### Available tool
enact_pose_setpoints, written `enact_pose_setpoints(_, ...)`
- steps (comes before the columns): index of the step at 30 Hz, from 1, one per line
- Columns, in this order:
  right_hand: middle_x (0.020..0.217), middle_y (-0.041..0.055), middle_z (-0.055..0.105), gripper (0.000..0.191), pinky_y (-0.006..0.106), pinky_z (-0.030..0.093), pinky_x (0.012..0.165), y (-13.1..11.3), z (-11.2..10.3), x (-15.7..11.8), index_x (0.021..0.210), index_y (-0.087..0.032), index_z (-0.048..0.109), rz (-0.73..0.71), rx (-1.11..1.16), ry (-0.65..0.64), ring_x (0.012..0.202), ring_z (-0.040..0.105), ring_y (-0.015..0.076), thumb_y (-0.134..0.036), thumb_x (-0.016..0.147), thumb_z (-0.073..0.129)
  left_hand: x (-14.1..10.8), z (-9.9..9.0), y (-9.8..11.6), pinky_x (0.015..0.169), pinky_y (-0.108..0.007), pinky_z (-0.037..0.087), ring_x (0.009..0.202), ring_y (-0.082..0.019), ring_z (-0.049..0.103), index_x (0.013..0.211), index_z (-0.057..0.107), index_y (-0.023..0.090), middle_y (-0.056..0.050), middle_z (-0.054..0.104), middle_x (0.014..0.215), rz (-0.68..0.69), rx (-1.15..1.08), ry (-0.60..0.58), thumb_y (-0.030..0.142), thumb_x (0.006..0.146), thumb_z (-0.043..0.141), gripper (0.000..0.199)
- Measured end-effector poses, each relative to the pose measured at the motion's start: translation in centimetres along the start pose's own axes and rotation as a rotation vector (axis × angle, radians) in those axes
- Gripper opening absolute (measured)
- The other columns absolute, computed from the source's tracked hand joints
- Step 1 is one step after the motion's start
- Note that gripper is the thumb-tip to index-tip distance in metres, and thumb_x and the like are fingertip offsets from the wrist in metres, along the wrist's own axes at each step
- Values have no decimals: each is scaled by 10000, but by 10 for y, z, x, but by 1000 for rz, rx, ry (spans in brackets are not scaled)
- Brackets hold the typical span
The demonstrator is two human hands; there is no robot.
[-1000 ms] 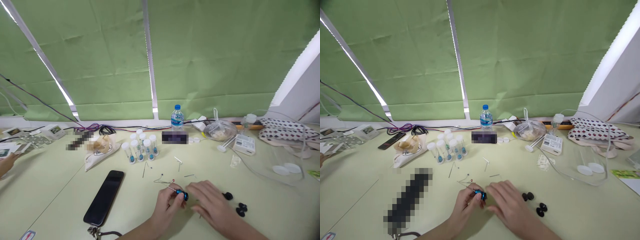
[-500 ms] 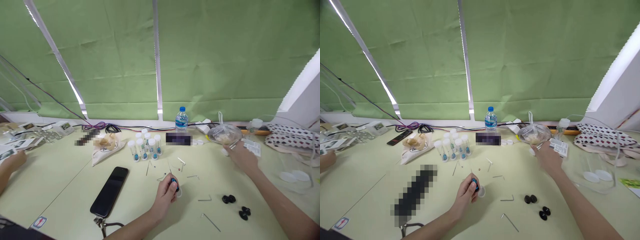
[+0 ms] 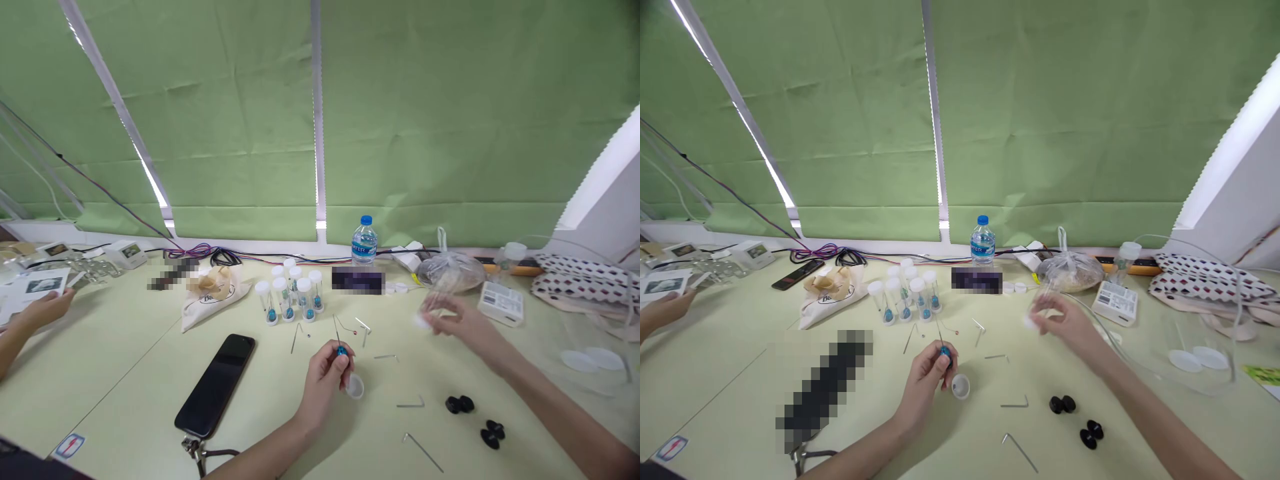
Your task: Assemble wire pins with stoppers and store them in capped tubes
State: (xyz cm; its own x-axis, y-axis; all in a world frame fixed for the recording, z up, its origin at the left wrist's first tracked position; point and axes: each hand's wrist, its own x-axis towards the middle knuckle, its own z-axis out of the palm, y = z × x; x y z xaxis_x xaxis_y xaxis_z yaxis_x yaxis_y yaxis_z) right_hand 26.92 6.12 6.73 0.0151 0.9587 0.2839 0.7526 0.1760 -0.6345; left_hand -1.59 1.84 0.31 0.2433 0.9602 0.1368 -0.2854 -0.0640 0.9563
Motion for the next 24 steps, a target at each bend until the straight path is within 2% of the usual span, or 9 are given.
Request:
enact_pose_setpoints(2, 901, 20, 711, 201, 256, 493, 562, -23, 19, -16, 928, -227, 605, -53, 72, -186, 610, 673, 162, -364, 784, 636, 2, -1, 1, 486, -206, 306, 510, -68, 414, 813, 549, 136, 13, 481, 666, -1, 4, 18, 455, 893, 514, 331)
enact_pose_setpoints(4, 674, -32, 668, 178, 229, 458, 531, -37, 40, -29, 966, -239, 566, -59, 142, -454, 613, 652, 166, -281, 796, 597, 3, -2, 4, 463, -203, 295, 492, -66, 408, 780, 538, 138, 18, 465, 648, 4, 11, 32, 472, 885, 517, 351)
enact_pose_setpoints(7, 622, -52, 614, 183, 213, 404, 493, -41, 65, -41, 860, -229, 567, -83, 97, -513, 564, 600, 151, -161, 696, 613, 4, -3, 6, 441, -199, 278, 477, -62, 397, 764, 534, 141, 22, 457, 631, 7, 9, 55, 488, 872, 531, 364)
enact_pose_setpoints(10, 644, -45, 603, 212, 218, 401, 494, -33, 74, -43, 850, -229, 579, -77, 73, -484, 562, 589, 152, -145, 663, 632, 2, -4, 8, 443, -196, 276, 484, -61, 397, 778, 536, 144, 21, 459, 636, 9, 24, 75, 490, 879, 522, 360)
enact_pose_setpoints(12, 723, -28, 633, 374, 234, 440, 539, -27, 66, -42, 985, -247, 602, -70, 65, -487, 612, 613, 166, -155, 634, 687, 1, -4, 10, 446, -196, 266, 483, -58, 378, 805, 545, 147, 30, 439, 622, 4, 46, 82, 499, 879, 520, 360)
enact_pose_setpoints(15, 849, 16, 662, 678, 278, 494, 603, -27, 37, -37, 1272, -287, 524, -81, -7, -515, 678, 643, 201, -280, 640, 768, 1, -5, 15, 447, -201, 223, 471, -53, 328, 843, 573, 147, 53, 367, 580, -36, 74, 52, 515, 859, 546, 369)
enact_pose_setpoints(17, 932, 53, 662, 545, 315, 512, 651, -34, 14, -33, 1295, -303, 527, -130, -76, -431, 739, 650, 218, -448, 786, 656, 2, -4, 20, 452, -211, 192, 471, -52, 313, 852, 591, 144, 56, 334, 584, -71, 68, -3, 524, 837, 575, 381)
enact_pose_setpoints(20, 1045, 78, 648, 346, 333, 501, 675, -57, -11, -25, 1124, -286, 636, -144, -63, -251, 793, 629, 219, -502, 888, 505, 2, 2, 31, 474, -230, 152, 480, -53, 299, 871, 602, 141, 52, 317, 600, -112, 18, -102, 543, 830, 575, 404)
enact_pose_setpoints(24, 780, 27, 585, 385, 297, 446, 593, -90, -13, -20, 1122, -286, 648, -183, 229, -306, 667, 544, 167, -536, 914, 442, 1, 15, 49, 499, -254, 131, 482, -66, 258, 853, 610, 134, 62, 239, 570, -194, -37, -276, 559, 869, 501, 439)
